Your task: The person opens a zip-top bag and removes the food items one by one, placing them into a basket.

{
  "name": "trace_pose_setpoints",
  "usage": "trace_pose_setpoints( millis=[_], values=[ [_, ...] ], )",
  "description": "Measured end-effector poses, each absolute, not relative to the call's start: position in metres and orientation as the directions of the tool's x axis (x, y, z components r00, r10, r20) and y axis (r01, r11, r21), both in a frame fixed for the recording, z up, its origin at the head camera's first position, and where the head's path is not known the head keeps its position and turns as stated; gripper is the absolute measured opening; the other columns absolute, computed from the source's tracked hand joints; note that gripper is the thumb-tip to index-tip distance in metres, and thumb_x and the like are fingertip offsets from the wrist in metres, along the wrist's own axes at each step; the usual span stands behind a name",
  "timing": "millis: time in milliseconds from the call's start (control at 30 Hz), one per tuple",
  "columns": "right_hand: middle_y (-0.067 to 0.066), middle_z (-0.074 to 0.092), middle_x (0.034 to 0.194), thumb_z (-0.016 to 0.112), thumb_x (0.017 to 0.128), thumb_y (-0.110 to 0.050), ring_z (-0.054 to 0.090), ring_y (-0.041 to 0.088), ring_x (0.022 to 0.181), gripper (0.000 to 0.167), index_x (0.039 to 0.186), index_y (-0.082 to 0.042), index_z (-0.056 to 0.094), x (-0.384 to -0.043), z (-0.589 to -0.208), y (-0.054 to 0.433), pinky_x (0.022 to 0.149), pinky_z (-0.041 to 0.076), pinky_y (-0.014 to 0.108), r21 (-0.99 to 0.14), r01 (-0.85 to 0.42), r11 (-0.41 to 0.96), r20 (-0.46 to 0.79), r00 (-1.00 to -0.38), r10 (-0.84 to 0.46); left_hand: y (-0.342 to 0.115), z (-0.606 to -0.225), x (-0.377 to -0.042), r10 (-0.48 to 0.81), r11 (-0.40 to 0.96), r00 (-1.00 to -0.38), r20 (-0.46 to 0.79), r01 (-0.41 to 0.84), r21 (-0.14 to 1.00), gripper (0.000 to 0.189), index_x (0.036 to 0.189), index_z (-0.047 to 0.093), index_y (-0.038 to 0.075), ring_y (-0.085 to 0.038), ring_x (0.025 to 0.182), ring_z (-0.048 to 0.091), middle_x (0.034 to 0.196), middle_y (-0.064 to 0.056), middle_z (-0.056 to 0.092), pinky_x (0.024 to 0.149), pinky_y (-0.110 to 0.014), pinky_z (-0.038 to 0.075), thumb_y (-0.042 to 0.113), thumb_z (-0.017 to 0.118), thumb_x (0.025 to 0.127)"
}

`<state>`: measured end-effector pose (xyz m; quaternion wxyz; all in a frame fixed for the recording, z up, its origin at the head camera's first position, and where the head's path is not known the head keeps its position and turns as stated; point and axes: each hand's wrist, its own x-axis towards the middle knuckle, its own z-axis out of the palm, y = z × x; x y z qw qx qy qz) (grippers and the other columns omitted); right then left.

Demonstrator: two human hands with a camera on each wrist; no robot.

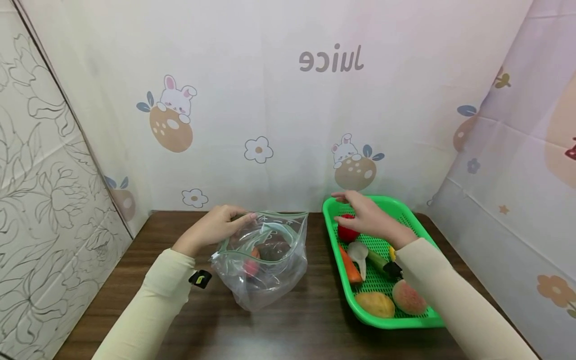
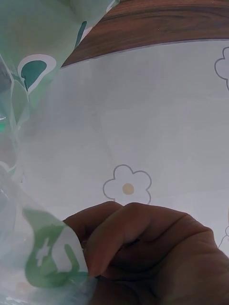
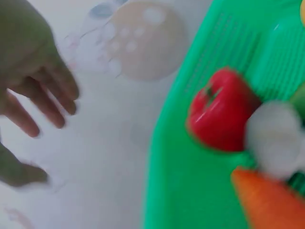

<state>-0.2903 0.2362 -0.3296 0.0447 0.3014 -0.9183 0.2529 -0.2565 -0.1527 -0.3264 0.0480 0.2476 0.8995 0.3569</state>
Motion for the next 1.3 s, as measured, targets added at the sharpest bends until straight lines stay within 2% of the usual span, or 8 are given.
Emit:
trace_pose_setpoints(
  millis=[100, 267, 367, 667, 833, 1000, 1167, 1300],
  values=[
    [0.009, 0.060, 0.126, 0.073, 0.093, -0.014, 0.060, 0.027, 0.113, 0.043, 0.132, -0.005, 0.056, -0.276, -0.316, 0.216, 0.090, 0.052, 0.046, -0.421, -0.662, 0.620, 0.383, -0.750, -0.540, -0.152, -0.325, -0.256, 0.480, 0.619, -0.873, 0.083, 0.404, 0.673, 0.031, 0.106, 0.074, 0.022, -0.019, 0.051, 0.060, 0.057, -0.001, 0.053, 0.064, -0.037, 0.048, 0.046, 0.054, 0.103],
    [0.004, 0.064, 0.115, 0.075, 0.090, -0.011, 0.061, 0.018, 0.104, 0.035, 0.122, -0.005, 0.062, -0.257, -0.300, 0.185, 0.087, 0.053, 0.038, -0.299, -0.814, 0.498, 0.517, -0.577, -0.632, -0.151, -0.323, -0.256, 0.482, 0.618, -0.873, 0.081, 0.404, 0.675, 0.031, 0.109, 0.074, 0.023, -0.020, 0.050, 0.060, 0.057, -0.001, 0.054, 0.064, -0.037, 0.048, 0.045, 0.053, 0.104],
    [0.003, 0.064, 0.114, 0.077, 0.088, -0.010, 0.061, 0.018, 0.103, 0.033, 0.119, -0.004, 0.063, -0.247, -0.296, 0.173, 0.087, 0.054, 0.036, -0.263, -0.856, 0.444, 0.535, -0.513, -0.672, -0.150, -0.324, -0.257, 0.485, 0.616, -0.871, 0.076, 0.402, 0.678, 0.031, 0.109, 0.074, 0.023, -0.020, 0.051, 0.061, 0.057, -0.001, 0.053, 0.064, -0.037, 0.048, 0.045, 0.053, 0.104],
    [0.002, 0.067, 0.103, 0.075, 0.088, -0.008, 0.060, 0.013, 0.089, 0.021, 0.108, -0.009, 0.068, -0.227, -0.281, 0.142, 0.073, 0.053, 0.022, -0.205, -0.914, 0.351, 0.508, -0.406, -0.759, -0.147, -0.324, -0.259, 0.495, 0.599, -0.865, 0.087, 0.412, 0.687, 0.034, 0.107, 0.075, 0.021, -0.020, 0.049, 0.057, 0.058, -0.002, 0.054, 0.055, -0.037, 0.046, 0.046, 0.052, 0.104],
    [-0.002, 0.069, 0.098, 0.075, 0.088, -0.008, 0.064, 0.009, 0.086, 0.015, 0.103, -0.011, 0.071, -0.226, -0.284, 0.114, 0.077, 0.051, 0.018, -0.160, -0.930, 0.331, 0.398, -0.368, -0.841, -0.143, -0.324, -0.260, 0.502, 0.584, -0.858, 0.104, 0.426, 0.691, 0.035, 0.103, 0.075, 0.021, -0.021, 0.049, 0.058, 0.058, -0.003, 0.055, 0.055, -0.037, 0.047, 0.048, 0.052, 0.103],
    [-0.005, 0.071, 0.094, 0.075, 0.089, -0.006, 0.064, 0.007, 0.083, 0.013, 0.100, -0.013, 0.073, -0.229, -0.293, 0.086, 0.076, 0.050, 0.018, -0.168, -0.916, 0.365, 0.138, -0.388, -0.911, -0.142, -0.323, -0.258, 0.502, 0.572, -0.857, 0.117, 0.430, 0.698, 0.035, 0.092, 0.072, 0.022, -0.021, 0.052, 0.061, 0.060, -0.002, 0.058, 0.056, -0.038, 0.049, 0.050, 0.052, 0.103],
    [-0.004, 0.072, 0.107, 0.071, 0.088, 0.005, 0.066, 0.008, 0.092, 0.030, 0.113, -0.011, 0.074, -0.238, -0.307, 0.066, 0.078, 0.050, 0.018, -0.209, -0.849, 0.486, -0.169, -0.458, -0.873, -0.141, -0.322, -0.255, 0.501, 0.568, -0.857, 0.119, 0.429, 0.702, 0.035, 0.093, 0.072, 0.022, -0.021, 0.051, 0.061, 0.059, -0.002, 0.058, 0.056, -0.038, 0.049, 0.050, 0.053, 0.102],
    [-0.001, 0.067, 0.118, 0.063, 0.096, 0.004, 0.061, 0.007, 0.097, 0.034, 0.127, -0.008, 0.065, -0.245, -0.323, 0.057, 0.084, 0.048, 0.019, -0.215, -0.818, 0.534, -0.257, -0.480, -0.839, -0.141, -0.323, -0.255, 0.498, 0.569, -0.859, 0.123, 0.430, 0.701, 0.035, 0.092, 0.071, 0.021, -0.020, 0.052, 0.061, 0.059, -0.002, 0.058, 0.056, -0.038, 0.050, 0.048, 0.054, 0.102]
  ],
)
